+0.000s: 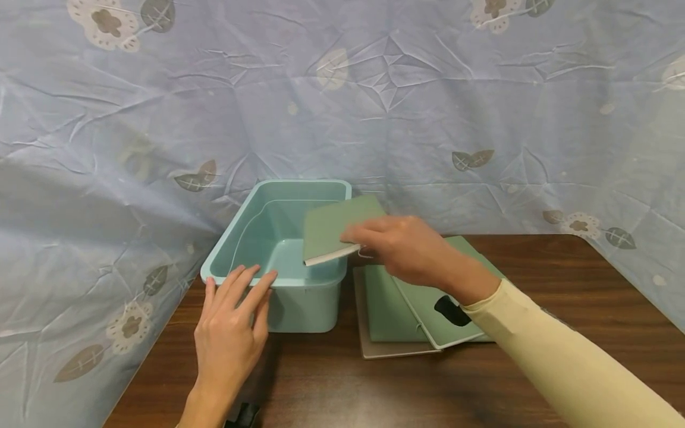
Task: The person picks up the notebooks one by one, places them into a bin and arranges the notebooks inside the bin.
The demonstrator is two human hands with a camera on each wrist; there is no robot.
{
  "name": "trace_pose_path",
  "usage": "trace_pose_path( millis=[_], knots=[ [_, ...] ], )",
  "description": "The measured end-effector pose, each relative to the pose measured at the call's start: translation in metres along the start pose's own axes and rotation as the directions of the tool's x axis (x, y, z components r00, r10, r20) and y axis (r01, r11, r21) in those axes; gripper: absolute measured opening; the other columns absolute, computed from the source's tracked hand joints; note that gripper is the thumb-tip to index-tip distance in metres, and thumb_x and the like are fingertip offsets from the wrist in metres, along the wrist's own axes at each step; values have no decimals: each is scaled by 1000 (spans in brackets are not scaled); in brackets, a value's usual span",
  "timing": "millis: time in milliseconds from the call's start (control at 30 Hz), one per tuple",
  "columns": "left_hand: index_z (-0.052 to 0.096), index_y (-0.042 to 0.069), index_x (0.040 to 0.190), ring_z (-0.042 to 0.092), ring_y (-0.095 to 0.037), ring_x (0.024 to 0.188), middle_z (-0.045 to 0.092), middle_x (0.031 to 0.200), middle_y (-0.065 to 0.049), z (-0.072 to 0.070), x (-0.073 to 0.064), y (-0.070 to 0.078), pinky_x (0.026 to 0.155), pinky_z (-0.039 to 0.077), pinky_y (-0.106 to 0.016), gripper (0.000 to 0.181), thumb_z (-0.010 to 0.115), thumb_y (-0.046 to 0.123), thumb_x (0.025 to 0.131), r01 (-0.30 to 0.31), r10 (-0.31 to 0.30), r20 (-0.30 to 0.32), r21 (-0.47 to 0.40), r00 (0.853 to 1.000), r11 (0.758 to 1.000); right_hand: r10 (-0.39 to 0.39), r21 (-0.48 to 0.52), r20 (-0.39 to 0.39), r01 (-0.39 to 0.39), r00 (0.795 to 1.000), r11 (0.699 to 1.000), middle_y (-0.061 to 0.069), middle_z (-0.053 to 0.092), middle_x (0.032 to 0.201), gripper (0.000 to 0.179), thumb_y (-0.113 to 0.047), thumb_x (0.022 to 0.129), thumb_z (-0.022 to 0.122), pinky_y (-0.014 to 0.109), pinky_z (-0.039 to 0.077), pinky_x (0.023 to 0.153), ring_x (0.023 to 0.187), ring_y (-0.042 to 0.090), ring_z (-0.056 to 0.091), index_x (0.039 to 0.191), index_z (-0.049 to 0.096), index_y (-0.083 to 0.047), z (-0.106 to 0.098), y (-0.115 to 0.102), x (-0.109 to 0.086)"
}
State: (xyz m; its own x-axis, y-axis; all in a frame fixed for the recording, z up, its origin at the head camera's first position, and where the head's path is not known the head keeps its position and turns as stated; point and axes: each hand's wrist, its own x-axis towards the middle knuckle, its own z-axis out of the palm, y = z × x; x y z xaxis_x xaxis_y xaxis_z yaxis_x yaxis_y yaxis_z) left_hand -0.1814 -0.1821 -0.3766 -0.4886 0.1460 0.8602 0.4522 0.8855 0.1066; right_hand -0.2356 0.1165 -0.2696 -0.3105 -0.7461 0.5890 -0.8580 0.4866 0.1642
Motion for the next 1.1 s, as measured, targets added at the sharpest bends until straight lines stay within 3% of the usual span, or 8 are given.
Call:
trace_pose_path(
  millis=[300, 1100],
  knots=[
    [71, 19, 122, 61, -32, 122, 69, 123, -9, 0, 0, 1, 108, 33, -71, 28, 63, 17, 94, -5, 5, -24, -5, 1000, 1000, 74, -7, 145, -74, 987, 997, -3, 69, 127, 45, -4, 84, 74, 43, 53, 100, 119, 24, 64, 125, 68, -23, 0, 8, -15],
    [72, 18, 120, 62, -33, 119, 70, 122, -9, 0, 1, 2, 106, 34, -71, 28, 64, 18, 94, -13, 12, -47, -15, 999, 1000, 85, -19, 226, -83, 970, 996, -3, 64, 134, 54, 6, 87, 64, 45, 46, 108, 127, 26, 59, 130, 66, -26, -4, 11, -22]
  ],
)
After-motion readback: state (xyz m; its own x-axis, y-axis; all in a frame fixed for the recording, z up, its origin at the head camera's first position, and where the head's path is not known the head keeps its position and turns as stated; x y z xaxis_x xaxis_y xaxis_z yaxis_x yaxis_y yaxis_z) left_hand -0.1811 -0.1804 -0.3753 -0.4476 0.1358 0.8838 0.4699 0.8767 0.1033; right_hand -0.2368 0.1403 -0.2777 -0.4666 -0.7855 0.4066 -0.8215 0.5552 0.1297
